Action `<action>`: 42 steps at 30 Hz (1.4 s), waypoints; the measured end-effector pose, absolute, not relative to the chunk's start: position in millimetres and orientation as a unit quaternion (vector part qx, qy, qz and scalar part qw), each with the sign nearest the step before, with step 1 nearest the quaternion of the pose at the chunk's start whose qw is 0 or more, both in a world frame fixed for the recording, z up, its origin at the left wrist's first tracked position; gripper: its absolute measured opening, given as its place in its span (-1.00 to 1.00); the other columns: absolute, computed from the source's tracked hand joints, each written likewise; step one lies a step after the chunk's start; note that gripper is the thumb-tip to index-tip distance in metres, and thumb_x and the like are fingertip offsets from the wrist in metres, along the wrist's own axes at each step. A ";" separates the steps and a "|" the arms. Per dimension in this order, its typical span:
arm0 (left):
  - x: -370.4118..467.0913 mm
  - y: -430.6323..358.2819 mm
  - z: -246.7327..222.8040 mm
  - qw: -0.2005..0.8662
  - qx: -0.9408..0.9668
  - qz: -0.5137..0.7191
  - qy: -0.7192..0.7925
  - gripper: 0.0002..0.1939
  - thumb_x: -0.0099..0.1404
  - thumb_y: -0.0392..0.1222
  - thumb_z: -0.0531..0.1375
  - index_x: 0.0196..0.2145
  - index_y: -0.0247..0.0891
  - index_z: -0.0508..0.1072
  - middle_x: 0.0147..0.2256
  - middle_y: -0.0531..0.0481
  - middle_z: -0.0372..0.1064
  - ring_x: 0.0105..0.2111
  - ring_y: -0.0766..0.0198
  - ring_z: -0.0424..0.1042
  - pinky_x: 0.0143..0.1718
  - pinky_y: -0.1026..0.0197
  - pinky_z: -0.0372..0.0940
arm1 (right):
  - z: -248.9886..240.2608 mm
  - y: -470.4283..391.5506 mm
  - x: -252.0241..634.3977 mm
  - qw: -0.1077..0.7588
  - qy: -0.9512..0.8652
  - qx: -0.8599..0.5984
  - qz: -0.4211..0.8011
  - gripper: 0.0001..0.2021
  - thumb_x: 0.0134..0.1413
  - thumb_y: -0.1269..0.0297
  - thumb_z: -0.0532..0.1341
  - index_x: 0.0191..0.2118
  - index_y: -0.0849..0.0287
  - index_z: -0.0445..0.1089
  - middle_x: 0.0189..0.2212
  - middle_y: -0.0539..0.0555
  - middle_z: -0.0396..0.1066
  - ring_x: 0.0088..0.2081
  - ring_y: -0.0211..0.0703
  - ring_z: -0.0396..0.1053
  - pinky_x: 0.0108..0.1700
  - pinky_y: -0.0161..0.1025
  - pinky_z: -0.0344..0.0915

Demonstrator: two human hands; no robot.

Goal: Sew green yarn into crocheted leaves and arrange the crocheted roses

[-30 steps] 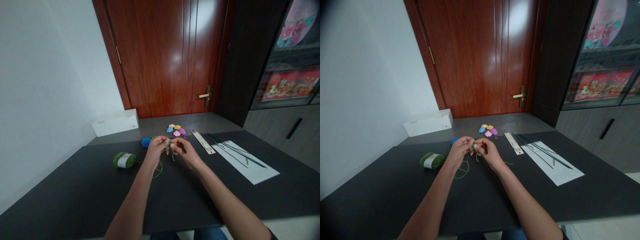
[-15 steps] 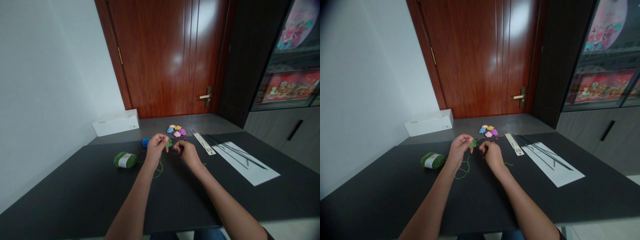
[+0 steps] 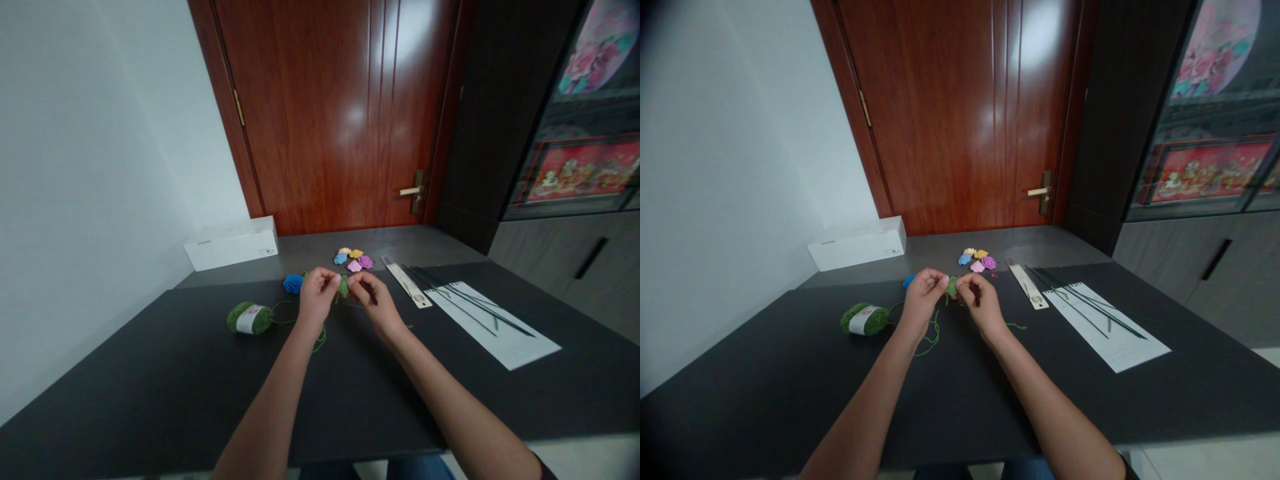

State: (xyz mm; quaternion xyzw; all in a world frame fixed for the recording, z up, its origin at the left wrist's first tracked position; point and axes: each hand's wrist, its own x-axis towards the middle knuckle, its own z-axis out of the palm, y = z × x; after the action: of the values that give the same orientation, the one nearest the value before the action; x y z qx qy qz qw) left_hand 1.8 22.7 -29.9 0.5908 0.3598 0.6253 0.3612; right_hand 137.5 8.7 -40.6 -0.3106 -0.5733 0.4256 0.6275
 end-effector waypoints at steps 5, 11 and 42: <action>4.3 16.3 -21.8 0.386 0.569 0.635 0.352 -0.79 0.11 -0.19 0.36 -0.35 -0.27 0.42 -0.47 0.06 0.41 -0.45 0.33 0.40 -0.37 0.30 0.25 | -38.4 7.7 139.0 0.616 -0.571 -0.322 0.438 -0.69 0.07 -0.04 0.25 -0.43 0.12 0.34 -0.54 -0.06 0.26 -0.49 -0.23 0.20 -0.40 -0.29 0.16; 6.3 6.2 -11.9 0.383 0.562 0.646 0.346 -0.82 0.14 -0.28 0.33 -0.28 -0.27 0.45 -0.48 0.07 0.42 -0.47 0.36 0.36 -0.37 0.33 0.21 | -40.0 8.4 138.7 0.622 -0.615 -0.339 0.347 -0.68 0.14 -0.04 0.21 -0.41 0.12 0.33 -0.54 -0.06 0.20 -0.49 -0.23 0.16 -0.40 -0.28 0.13; -0.5 11.1 -12.8 0.445 0.579 0.611 0.305 -0.67 0.09 -0.40 0.29 -0.15 -0.23 0.54 -0.28 -0.06 0.49 -0.27 0.21 0.45 -0.18 0.19 0.33 | -44.3 15.8 139.8 0.641 -0.378 -0.287 0.604 -0.61 -0.24 0.01 0.48 -0.46 0.18 0.38 -0.58 -0.06 0.31 -0.53 -0.33 0.23 -0.50 -0.37 0.21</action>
State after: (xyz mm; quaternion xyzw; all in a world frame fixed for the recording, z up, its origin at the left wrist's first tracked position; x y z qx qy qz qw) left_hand -0.5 11.1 -12.8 0.5790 0.3047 0.6112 0.4454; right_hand 139.8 15.8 -44.3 -0.2872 -0.3779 0.6036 0.6406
